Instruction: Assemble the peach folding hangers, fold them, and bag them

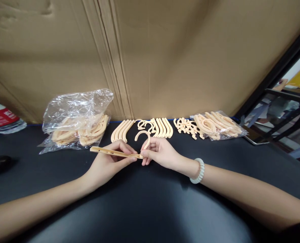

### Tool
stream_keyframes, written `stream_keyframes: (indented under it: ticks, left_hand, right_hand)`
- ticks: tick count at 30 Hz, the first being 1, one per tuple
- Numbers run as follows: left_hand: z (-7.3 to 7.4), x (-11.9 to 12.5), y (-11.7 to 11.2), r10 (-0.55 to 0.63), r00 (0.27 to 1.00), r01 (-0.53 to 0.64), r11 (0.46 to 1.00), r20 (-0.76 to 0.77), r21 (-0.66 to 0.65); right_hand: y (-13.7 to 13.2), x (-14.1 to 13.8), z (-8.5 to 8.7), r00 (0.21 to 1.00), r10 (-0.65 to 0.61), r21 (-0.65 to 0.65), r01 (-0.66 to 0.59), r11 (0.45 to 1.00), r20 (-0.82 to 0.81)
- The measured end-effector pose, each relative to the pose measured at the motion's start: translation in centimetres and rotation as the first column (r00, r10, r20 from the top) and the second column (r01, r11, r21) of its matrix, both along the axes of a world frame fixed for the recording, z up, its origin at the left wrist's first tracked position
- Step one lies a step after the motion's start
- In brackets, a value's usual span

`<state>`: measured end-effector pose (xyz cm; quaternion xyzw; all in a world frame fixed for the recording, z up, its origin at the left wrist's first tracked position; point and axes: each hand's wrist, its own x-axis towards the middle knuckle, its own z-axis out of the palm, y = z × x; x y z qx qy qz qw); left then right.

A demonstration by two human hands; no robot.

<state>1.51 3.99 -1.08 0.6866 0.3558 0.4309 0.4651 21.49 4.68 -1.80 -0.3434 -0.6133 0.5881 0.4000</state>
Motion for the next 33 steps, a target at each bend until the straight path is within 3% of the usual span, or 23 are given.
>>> stream_keyframes:
  ticks: [5, 13, 19, 23, 29, 31, 33]
  left_hand:
    - [-0.2, 0.0, 0.0, -0.012, 1.0, 0.012, 0.999, 0.009, -0.043]
    - [0.0, -0.1, 0.1, 0.046, 0.995, -0.043, 0.998, -0.088, 0.034]
    - [0.0, 0.0, 0.4, 0.069, 0.997, -0.062, 0.986, 0.044, -0.158]
    - [0.1, 0.1, 0.4, 0.101, 0.991, -0.085, 0.984, 0.09, -0.159]
    - [0.4, 0.3, 0.4, -0.07, 0.997, 0.075, 0.977, 0.036, -0.2]
    - [0.4, 0.2, 0.4, -0.066, 0.997, 0.072, 0.98, 0.036, -0.187]
    - [0.5, 0.2, 0.5, -0.01, 0.999, 0.019, 0.985, 0.052, -0.173]
  right_hand:
    - [-0.1, -0.2, -0.2, 1.0, -0.013, 0.03, 0.013, 0.999, -0.002]
    - [-0.4, -0.5, -0.3, 0.999, -0.025, 0.063, 0.027, 0.998, -0.038]
    - [-0.3, -0.6, -0.1, 0.994, -0.079, 0.152, 0.089, 0.984, -0.071]
    - [-0.2, -0.6, -0.1, 0.994, -0.106, 0.12, 0.11, 0.987, -0.04]
    - [-0.5, -0.4, 0.0, 0.996, -0.081, 0.082, 0.084, 0.993, -0.04]
    - [-0.2, 0.0, 0.0, 0.988, -0.151, 0.143, 0.152, 0.978, -0.015]
    - [0.4, 0.8, 0.0, 0.947, -0.317, 0.317, 0.283, 0.905, 0.06]
